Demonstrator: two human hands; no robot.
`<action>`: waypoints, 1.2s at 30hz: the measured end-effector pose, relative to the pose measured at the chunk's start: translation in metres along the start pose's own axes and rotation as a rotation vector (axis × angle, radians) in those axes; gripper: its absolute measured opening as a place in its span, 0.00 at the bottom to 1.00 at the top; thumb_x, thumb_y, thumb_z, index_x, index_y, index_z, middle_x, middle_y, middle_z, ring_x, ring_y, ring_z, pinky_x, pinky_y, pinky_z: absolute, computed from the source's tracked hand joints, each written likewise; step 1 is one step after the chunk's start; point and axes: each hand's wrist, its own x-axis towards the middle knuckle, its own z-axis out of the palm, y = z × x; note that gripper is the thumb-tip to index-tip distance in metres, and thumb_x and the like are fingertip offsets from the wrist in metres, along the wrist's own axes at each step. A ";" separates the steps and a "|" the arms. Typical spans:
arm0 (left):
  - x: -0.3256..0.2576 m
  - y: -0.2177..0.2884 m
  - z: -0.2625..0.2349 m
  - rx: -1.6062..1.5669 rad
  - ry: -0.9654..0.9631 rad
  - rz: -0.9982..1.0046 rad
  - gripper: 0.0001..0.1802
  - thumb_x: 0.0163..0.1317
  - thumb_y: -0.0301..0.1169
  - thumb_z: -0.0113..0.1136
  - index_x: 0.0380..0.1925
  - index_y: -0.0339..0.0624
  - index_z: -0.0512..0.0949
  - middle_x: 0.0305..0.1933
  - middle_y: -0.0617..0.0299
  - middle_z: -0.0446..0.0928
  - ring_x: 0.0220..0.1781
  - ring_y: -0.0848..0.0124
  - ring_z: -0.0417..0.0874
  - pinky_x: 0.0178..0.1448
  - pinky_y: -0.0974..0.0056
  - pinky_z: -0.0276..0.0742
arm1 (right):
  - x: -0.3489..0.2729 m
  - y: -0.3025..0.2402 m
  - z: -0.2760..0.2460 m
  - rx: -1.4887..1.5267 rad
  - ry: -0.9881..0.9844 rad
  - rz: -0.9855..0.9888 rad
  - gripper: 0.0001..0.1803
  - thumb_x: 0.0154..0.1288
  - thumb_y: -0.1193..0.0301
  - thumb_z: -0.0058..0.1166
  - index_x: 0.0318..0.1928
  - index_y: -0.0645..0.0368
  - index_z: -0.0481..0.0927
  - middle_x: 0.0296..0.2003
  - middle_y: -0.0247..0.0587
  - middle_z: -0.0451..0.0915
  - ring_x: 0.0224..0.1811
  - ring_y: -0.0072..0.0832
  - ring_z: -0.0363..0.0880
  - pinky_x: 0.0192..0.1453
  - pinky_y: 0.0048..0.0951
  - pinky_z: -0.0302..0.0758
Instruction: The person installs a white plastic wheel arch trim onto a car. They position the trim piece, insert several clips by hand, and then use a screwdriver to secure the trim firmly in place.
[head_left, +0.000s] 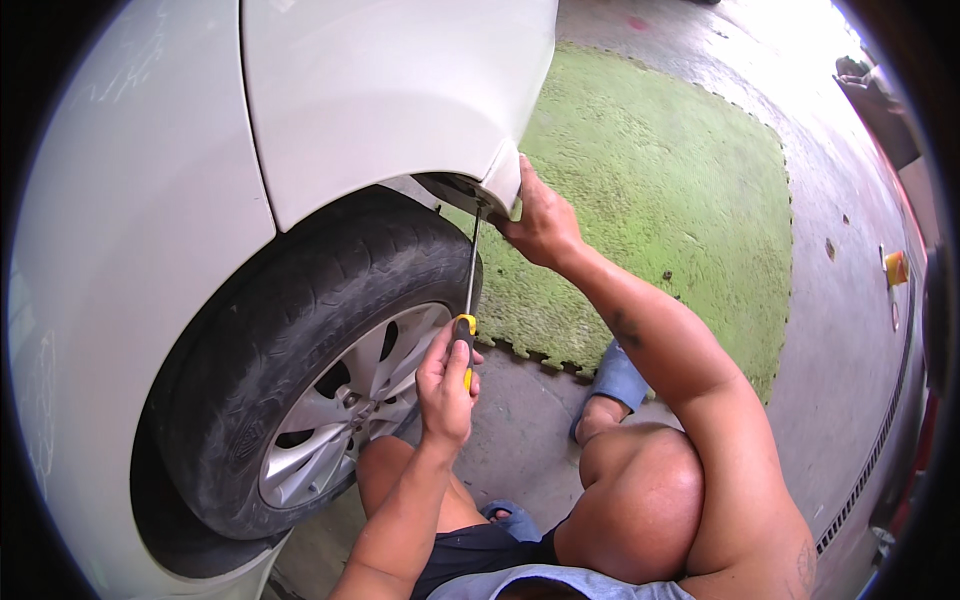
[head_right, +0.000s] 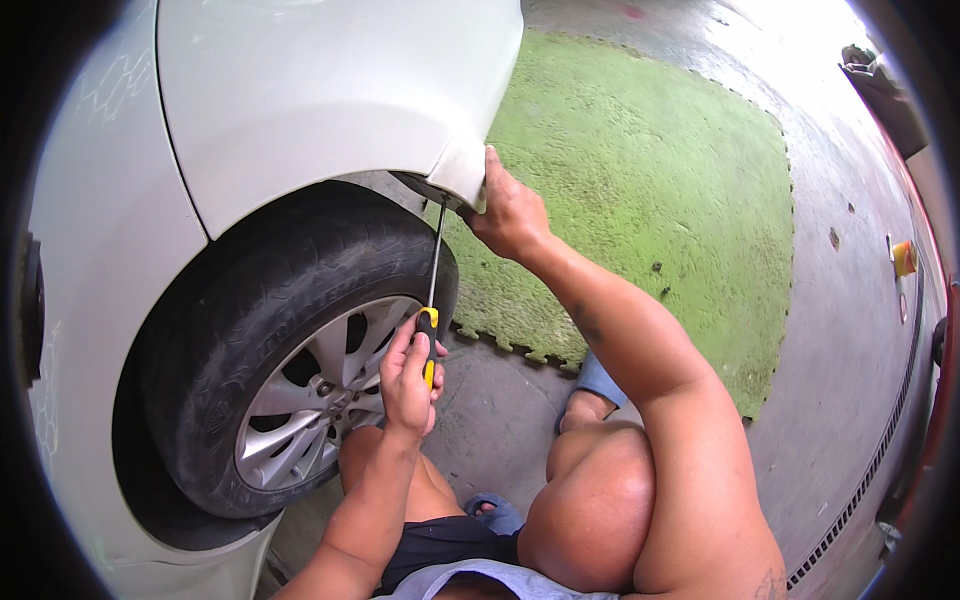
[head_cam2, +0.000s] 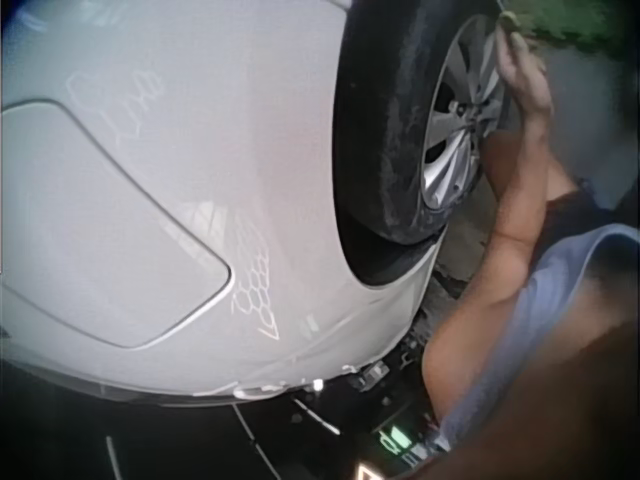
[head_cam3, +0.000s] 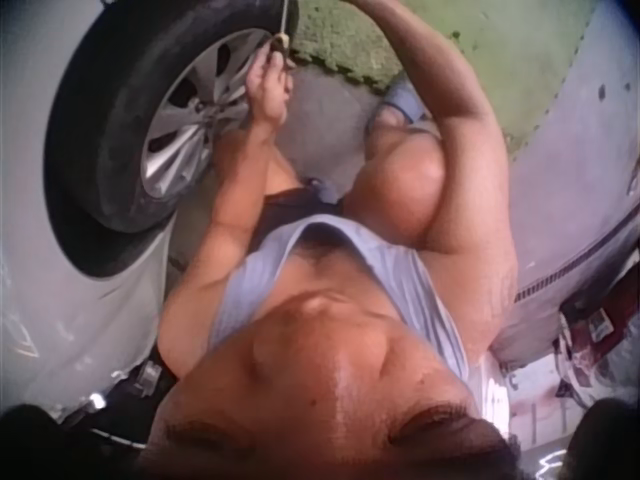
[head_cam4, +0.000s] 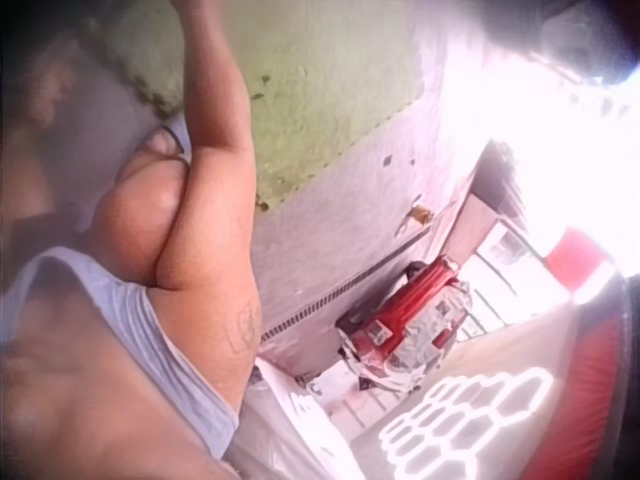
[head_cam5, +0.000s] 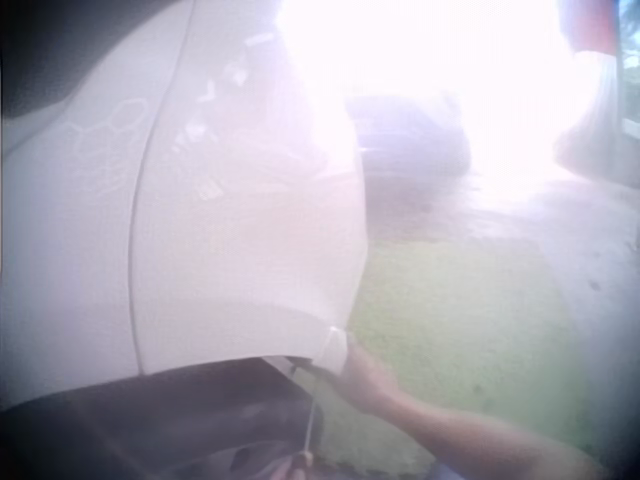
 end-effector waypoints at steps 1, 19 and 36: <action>0.000 0.001 0.000 -0.004 0.001 -0.004 0.21 0.81 0.36 0.51 0.69 0.43 0.74 0.37 0.67 0.75 0.23 0.85 0.68 0.22 0.79 0.61 | 0.000 0.003 0.001 0.003 0.013 -0.013 0.57 0.64 0.54 0.67 0.81 0.65 0.47 0.66 0.57 0.76 0.63 0.51 0.80 0.66 0.45 0.78; 0.011 -0.016 -0.015 0.263 0.045 0.202 0.21 0.78 0.31 0.55 0.67 0.36 0.75 0.39 0.63 0.81 0.28 0.83 0.75 0.31 0.76 0.70 | -0.001 0.012 0.003 0.055 0.035 -0.052 0.57 0.63 0.54 0.69 0.81 0.64 0.48 0.69 0.60 0.73 0.68 0.53 0.76 0.71 0.44 0.74; 0.000 -0.011 0.003 0.803 0.254 0.580 0.22 0.73 0.28 0.59 0.63 0.30 0.76 0.58 0.41 0.82 0.59 0.50 0.84 0.64 0.54 0.77 | -0.001 0.016 0.006 0.021 0.049 -0.107 0.57 0.65 0.54 0.66 0.81 0.65 0.45 0.63 0.63 0.77 0.59 0.57 0.81 0.62 0.49 0.79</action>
